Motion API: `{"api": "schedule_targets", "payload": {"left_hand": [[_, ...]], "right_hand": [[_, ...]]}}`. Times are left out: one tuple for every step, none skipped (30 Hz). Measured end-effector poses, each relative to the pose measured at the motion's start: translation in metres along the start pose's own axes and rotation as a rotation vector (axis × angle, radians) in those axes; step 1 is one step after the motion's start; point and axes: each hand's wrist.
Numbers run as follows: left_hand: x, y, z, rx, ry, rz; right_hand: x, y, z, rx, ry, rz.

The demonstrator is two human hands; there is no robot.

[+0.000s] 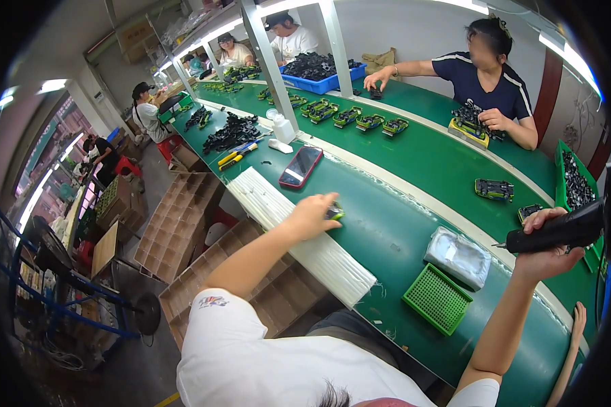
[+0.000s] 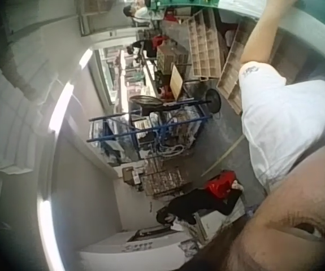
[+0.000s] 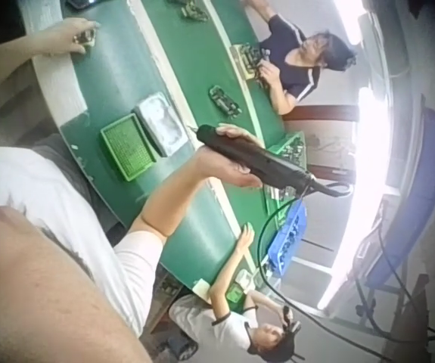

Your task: The person takes toy cars from a conveyor line, drives screws into their undersides using an electric screwdriver, and places the assembled cars into a partitioned cardboard box.

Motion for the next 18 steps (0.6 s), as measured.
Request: {"api": "schedule_targets", "payload": {"left_hand": [[0.011,0.016,0.006,0.023,-0.071,0.021],[0.023,0.028,0.015,0.017,-0.034,0.033],[0.034,0.040,0.027,0.011,0.003,0.047],[0.048,0.052,0.039,0.008,0.155,0.072],[0.063,0.062,0.049,0.004,0.308,0.095],[0.077,0.071,0.057,0.000,0.309,0.099],[0.089,0.080,0.061,0.038,0.341,0.122],[0.097,0.087,0.065,0.076,0.373,0.144],[0.106,0.096,0.062,0.071,0.372,0.152],[0.111,0.105,0.055,0.084,0.228,0.125],[0.112,0.112,0.053,0.097,0.082,0.096],[0.114,0.113,0.054,0.054,0.079,0.089],[0.113,0.112,0.056,0.053,0.076,0.088],[0.110,0.110,0.059,0.042,0.075,0.087],[0.108,0.103,0.063,0.028,0.071,0.083],[0.101,0.098,0.060,0.042,0.032,0.065],[0.093,0.086,0.058,0.053,-0.012,0.041],[0.079,0.075,0.052,0.090,-0.009,-0.008]], "right_hand": [[0.001,0.001,0.002,-0.035,0.032,-0.012],[0.001,0.001,0.003,-0.036,0.031,-0.014],[0.000,0.001,0.003,-0.041,0.038,-0.009],[-0.001,0.000,0.003,-0.050,0.046,-0.008],[-0.001,-0.001,0.003,-0.055,0.045,-0.012],[-0.002,0.000,0.002,-0.069,0.040,-0.015],[-0.003,-0.001,0.001,-0.083,0.034,-0.017],[-0.004,-0.002,0.001,-0.086,0.033,-0.017],[-0.005,-0.004,-0.002,-0.086,0.040,-0.013],[-0.006,-0.006,-0.004,-0.084,0.045,-0.008],[-0.007,-0.009,-0.003,-0.089,0.048,-0.008],[-0.008,-0.009,0.002,-0.100,0.061,0.000],[-0.008,-0.008,0.004,-0.111,0.073,0.012],[-0.008,-0.007,0.003,-0.111,0.075,0.022],[-0.008,0.000,0.002,-0.096,0.058,0.064],[-0.007,0.004,-0.001,-0.086,0.043,0.110],[-0.002,0.011,-0.003,-0.093,0.045,0.138],[0.004,0.016,-0.005,-0.082,0.007,0.125]]}}
Point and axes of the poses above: each hand's wrist, its own x-axis towards the middle knuckle, its own z-axis out of the palm, y = z × x, and after that the axes turned 14 degrees about x, right-handed
